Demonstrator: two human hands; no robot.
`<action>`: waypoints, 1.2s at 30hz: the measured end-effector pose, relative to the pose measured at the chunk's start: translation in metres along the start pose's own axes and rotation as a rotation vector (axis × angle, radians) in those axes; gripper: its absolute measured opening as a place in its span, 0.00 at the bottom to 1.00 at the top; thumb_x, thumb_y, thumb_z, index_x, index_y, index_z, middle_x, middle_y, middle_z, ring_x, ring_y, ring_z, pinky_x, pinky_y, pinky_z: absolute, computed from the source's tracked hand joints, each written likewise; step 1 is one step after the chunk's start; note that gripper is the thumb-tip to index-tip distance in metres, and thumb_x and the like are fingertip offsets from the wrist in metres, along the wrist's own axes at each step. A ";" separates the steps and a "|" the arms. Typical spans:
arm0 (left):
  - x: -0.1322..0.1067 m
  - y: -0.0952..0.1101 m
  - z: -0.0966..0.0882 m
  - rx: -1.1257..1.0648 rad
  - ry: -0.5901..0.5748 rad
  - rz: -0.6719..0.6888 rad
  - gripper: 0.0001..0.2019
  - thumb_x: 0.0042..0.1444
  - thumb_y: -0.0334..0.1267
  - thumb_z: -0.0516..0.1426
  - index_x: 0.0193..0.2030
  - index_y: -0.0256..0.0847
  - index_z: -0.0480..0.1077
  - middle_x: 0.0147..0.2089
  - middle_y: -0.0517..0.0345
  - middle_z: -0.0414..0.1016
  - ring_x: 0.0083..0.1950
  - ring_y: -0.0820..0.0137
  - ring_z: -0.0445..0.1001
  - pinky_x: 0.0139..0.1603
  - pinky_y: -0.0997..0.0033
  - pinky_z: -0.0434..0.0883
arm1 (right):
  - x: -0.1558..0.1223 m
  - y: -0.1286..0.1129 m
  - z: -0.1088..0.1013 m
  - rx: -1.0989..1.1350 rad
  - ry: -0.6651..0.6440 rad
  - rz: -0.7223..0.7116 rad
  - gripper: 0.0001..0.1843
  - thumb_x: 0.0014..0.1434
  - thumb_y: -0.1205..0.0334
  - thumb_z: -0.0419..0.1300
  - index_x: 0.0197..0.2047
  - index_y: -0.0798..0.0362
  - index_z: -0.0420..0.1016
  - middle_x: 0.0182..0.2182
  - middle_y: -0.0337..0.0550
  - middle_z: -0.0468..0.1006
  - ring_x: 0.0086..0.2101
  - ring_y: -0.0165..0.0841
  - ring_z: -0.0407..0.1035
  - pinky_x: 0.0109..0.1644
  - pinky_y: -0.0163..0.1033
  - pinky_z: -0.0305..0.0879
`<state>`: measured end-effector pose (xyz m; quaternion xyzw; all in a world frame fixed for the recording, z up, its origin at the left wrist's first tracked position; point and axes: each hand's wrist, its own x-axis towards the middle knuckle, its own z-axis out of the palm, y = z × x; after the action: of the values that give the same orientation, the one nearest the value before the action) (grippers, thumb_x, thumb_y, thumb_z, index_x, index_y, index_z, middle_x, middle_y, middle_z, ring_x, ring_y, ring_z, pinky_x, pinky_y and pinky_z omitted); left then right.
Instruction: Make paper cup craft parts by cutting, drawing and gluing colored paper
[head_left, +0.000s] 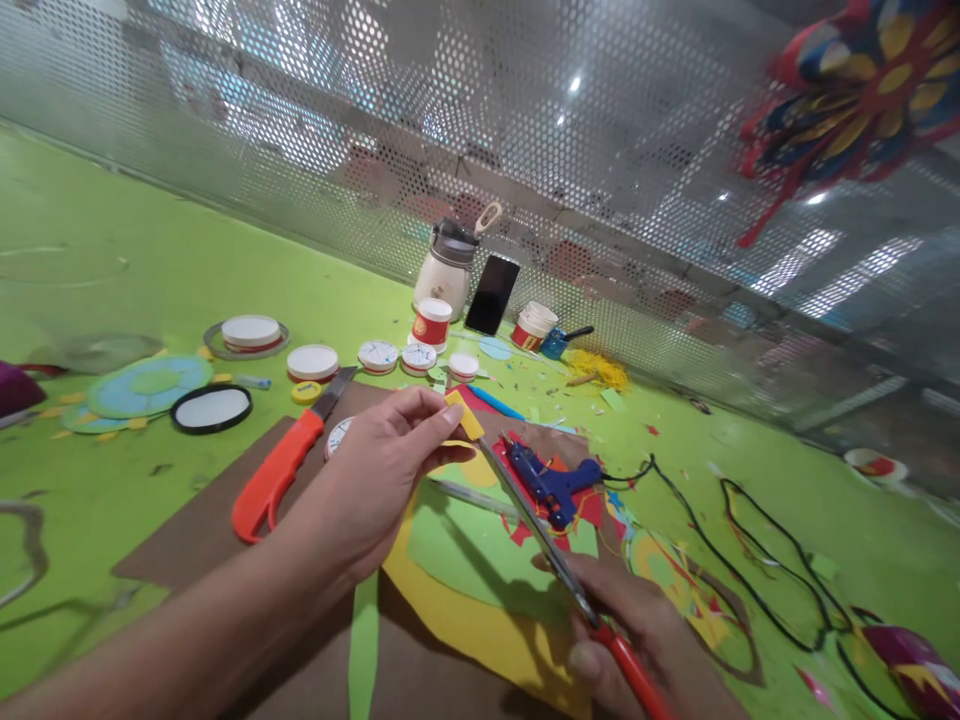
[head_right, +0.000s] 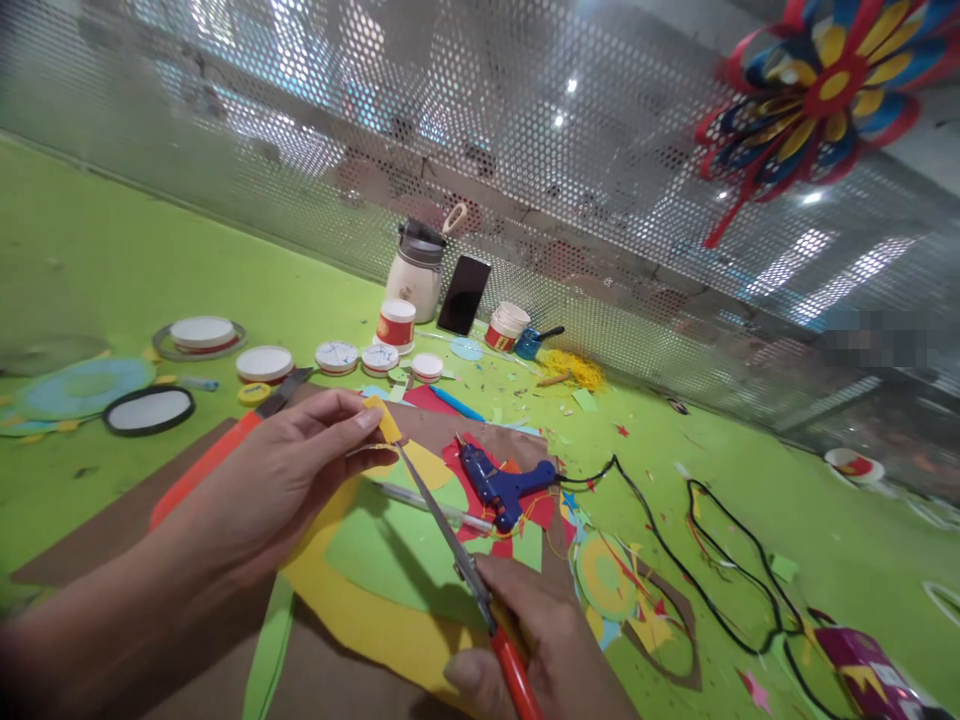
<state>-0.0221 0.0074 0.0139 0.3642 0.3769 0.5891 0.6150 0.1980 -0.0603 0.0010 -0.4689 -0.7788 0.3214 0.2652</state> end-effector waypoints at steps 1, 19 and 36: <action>0.000 0.000 0.000 -0.005 0.004 -0.010 0.06 0.54 0.35 0.61 0.28 0.37 0.70 0.29 0.62 0.72 0.32 0.76 0.71 0.37 0.75 0.72 | 0.000 0.001 0.001 -0.008 0.011 -0.002 0.34 0.55 0.34 0.52 0.51 0.53 0.73 0.26 0.40 0.74 0.25 0.31 0.68 0.29 0.30 0.64; -0.003 0.001 0.007 -0.066 0.032 -0.047 0.06 0.52 0.34 0.61 0.28 0.37 0.68 0.29 0.63 0.68 0.32 0.75 0.70 0.40 0.72 0.72 | -0.001 0.008 0.009 -0.083 0.106 -0.075 0.27 0.56 0.40 0.55 0.45 0.53 0.77 0.22 0.38 0.70 0.21 0.28 0.61 0.24 0.30 0.59; -0.006 -0.001 0.009 -0.097 0.058 -0.044 0.06 0.51 0.35 0.61 0.28 0.38 0.68 0.31 0.61 0.71 0.34 0.73 0.71 0.41 0.70 0.71 | 0.000 0.007 0.011 -0.138 0.129 -0.116 0.28 0.59 0.40 0.52 0.47 0.55 0.76 0.21 0.38 0.69 0.20 0.28 0.61 0.24 0.31 0.58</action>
<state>-0.0138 0.0011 0.0174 0.3086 0.3735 0.6033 0.6335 0.1939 -0.0609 -0.0110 -0.4598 -0.8063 0.2201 0.3000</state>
